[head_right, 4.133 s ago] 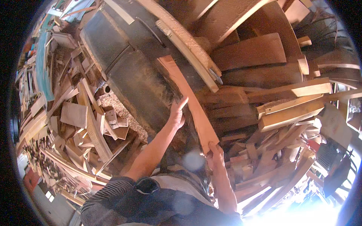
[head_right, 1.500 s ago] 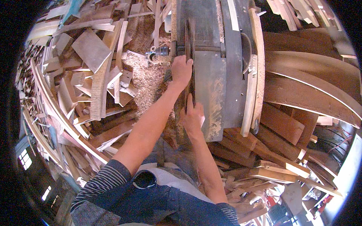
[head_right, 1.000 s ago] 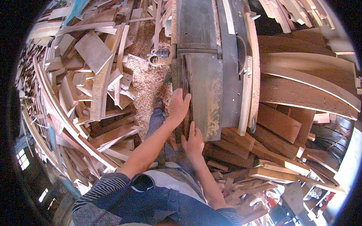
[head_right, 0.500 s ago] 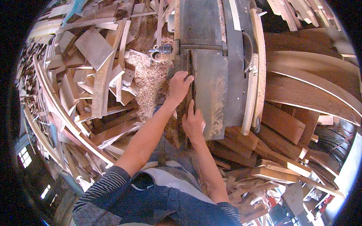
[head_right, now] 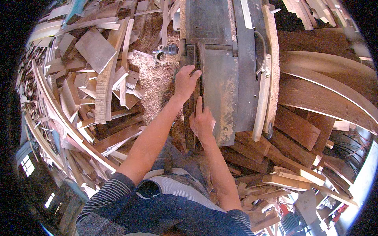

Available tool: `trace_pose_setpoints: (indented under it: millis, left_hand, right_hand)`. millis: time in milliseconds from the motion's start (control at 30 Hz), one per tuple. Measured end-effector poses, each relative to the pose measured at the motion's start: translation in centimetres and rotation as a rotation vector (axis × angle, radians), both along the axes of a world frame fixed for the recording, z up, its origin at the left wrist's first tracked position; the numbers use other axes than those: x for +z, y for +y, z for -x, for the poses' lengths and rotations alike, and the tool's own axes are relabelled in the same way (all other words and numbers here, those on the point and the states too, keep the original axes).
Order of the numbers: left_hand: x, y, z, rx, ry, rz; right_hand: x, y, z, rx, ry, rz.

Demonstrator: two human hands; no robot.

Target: The person shapes wood planks by passing them through a jointer machine multiple times to smooth the edges.

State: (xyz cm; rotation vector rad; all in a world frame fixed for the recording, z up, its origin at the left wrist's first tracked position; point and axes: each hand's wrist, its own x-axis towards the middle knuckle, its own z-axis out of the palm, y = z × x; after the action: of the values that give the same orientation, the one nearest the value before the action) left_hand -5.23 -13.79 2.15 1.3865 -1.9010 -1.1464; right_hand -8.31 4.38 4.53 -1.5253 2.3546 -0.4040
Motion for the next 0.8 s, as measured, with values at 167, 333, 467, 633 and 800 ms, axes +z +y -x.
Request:
trace_pose_setpoints:
  millis: [167,333,467,633,800]
  left_hand:
    - [-0.4,-1.6,1.1,0.063,0.084,0.085]
    - [-0.9,-3.7,1.9,0.089,0.101,0.050]
    - [-0.5,-5.7,2.3,0.072,0.019,0.001]
    - [-0.1,-8.4,3.6,0.041,0.008,-0.009]
    - [-1.1,-11.5,4.7,0.045,0.034,0.049]
  right_hand:
    - [-0.2,-1.8,0.9,0.002,-0.031,0.041]
    - [-0.1,-4.1,1.5,-0.025,-0.047,-0.002]
    - [0.1,-6.0,2.3,-0.002,-0.032,-0.008]
    - [-0.1,-8.3,3.4,-0.005,0.002,-0.015]
    - [-0.2,-11.3,4.8,-0.001,-0.006,0.012]
